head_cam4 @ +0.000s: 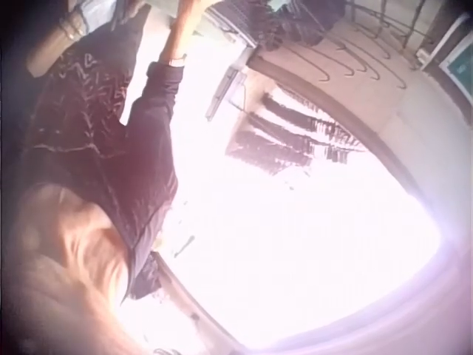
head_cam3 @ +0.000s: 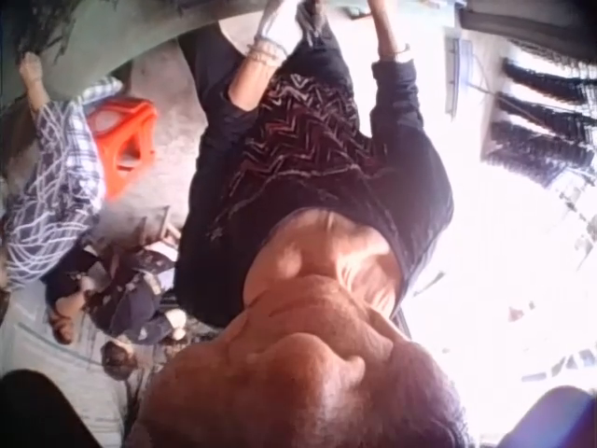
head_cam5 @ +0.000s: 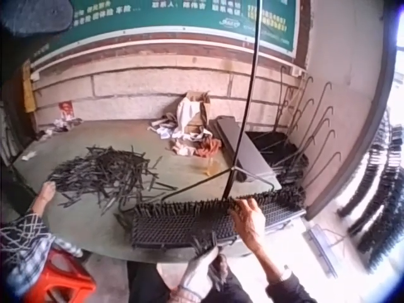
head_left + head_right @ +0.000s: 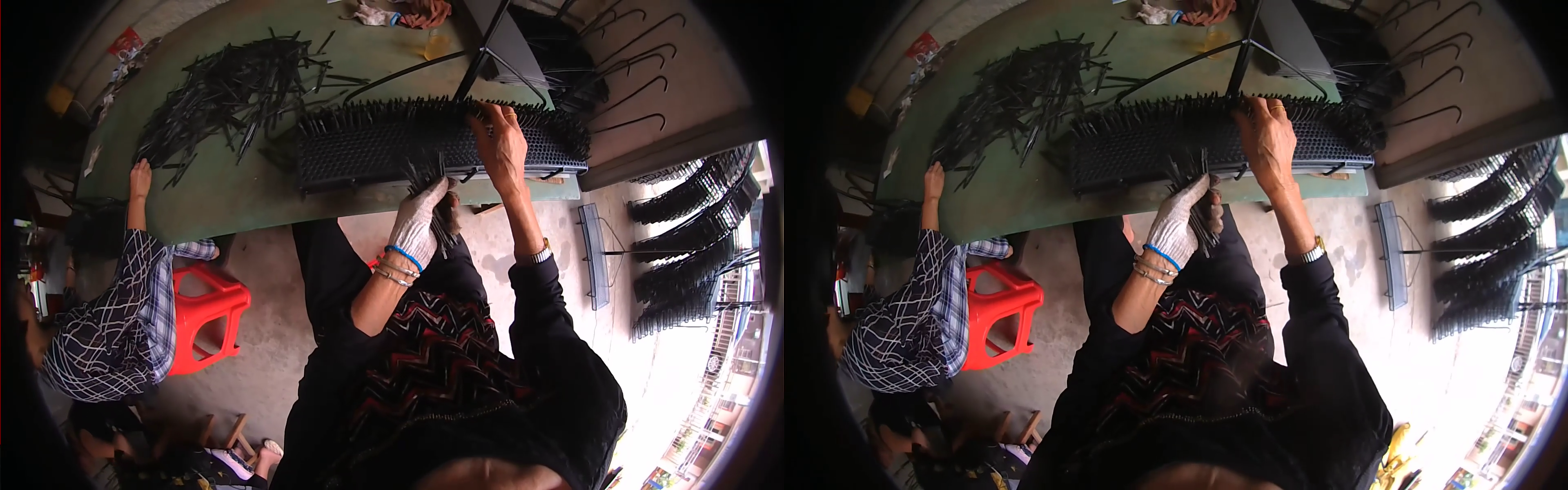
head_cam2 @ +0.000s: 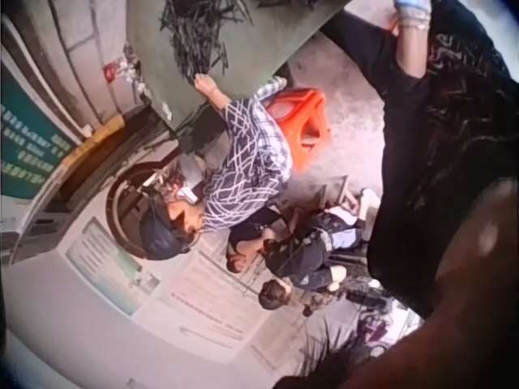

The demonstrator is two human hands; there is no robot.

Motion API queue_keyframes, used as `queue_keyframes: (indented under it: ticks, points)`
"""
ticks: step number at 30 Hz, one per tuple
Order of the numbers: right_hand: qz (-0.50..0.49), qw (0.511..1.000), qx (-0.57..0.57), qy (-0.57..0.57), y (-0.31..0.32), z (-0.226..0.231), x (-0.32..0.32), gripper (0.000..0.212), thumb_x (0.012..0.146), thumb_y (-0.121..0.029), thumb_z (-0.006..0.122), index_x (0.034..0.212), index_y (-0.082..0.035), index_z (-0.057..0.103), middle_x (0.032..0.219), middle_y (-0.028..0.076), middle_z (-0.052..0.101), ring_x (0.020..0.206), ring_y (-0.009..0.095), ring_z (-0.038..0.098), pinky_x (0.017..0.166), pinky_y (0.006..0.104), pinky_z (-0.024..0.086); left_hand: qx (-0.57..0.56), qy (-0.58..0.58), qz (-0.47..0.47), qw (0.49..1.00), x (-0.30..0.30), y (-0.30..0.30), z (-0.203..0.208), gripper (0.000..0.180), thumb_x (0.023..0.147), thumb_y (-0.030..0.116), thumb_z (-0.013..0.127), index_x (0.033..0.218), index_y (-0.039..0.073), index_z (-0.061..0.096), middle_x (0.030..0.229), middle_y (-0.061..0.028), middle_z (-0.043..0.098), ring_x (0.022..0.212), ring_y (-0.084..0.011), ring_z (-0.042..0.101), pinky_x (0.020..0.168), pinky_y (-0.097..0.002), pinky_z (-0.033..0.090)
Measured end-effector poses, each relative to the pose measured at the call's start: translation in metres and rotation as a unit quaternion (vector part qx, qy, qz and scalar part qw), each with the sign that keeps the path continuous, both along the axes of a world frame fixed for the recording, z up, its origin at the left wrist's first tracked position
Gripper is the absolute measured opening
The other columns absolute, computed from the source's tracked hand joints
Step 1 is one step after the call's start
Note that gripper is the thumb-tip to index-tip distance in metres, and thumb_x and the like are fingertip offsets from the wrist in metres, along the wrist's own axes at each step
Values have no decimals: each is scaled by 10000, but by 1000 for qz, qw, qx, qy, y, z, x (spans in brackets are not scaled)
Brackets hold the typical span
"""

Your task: Manually inserting thin plastic strips into a perforated base plate for product assembly.

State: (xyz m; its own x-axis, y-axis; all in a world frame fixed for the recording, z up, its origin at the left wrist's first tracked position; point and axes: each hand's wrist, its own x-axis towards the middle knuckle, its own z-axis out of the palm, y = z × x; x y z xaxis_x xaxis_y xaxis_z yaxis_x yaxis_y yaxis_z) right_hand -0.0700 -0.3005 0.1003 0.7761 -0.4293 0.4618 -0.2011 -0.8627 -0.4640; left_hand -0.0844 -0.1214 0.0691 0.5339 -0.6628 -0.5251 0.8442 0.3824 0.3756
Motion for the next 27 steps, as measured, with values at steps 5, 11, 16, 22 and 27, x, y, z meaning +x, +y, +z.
queue_keyframes:
  ticks: [5, 11, 16, 22, 27]
  points:
    - [300, 862, 403, 75, 14, 25, -13, 560, 1001, -464, 447, 1268, 12, 572, 1232, 110, 625, 1184, 190, 542, 1031, 294, 384, -21, -47, -112, 992, -5, 6, 11, 241, 962, 265, 579, 1042, 40, 610, 753, -25, 590, 608, -120, 568, 493, -266, 465]
    - [417, 785, 408, 205, 34, 28, -13, 585, 1022, -464, 367, 991, 4, 717, 989, 140, 710, 944, 202, 653, 864, 303, 486, -131, 13, -126, 983, -11, 19, 15, 208, 962, 274, 576, 961, 72, 624, 739, -5, 608, 601, -115, 587, 485, -254, 460]
    - [367, 795, 448, 181, 59, 20, -6, 594, 1029, -460, 349, 924, 11, 695, 913, 109, 709, 889, 181, 652, 848, 307, 485, -165, 13, -100, 981, -7, 29, 8, 219, 977, 300, 553, 976, 81, 556, 683, 34, 463, 551, -88, 415, 487, -247, 323]
    - [320, 819, 475, 38, 77, 33, -20, 486, 1029, -389, 409, 1159, 41, 594, 1022, 120, 666, 911, 180, 655, 855, 320, 515, 27, -160, 200, 966, 42, 112, 21, 225, 938, 276, 622, 930, 57, 575, 628, 1, 535, 492, -107, 504, 462, -257, 429]
    - [350, 776, 510, 123, 93, 18, -37, 459, 1027, -364, 428, 1103, 52, 605, 979, 124, 673, 806, 173, 663, 738, 305, 515, 216, -269, 448, 825, 123, 167, 6, 178, 893, 226, 695, 888, 63, 624, 711, -4, 603, 585, -99, 560, 541, -258, 469]
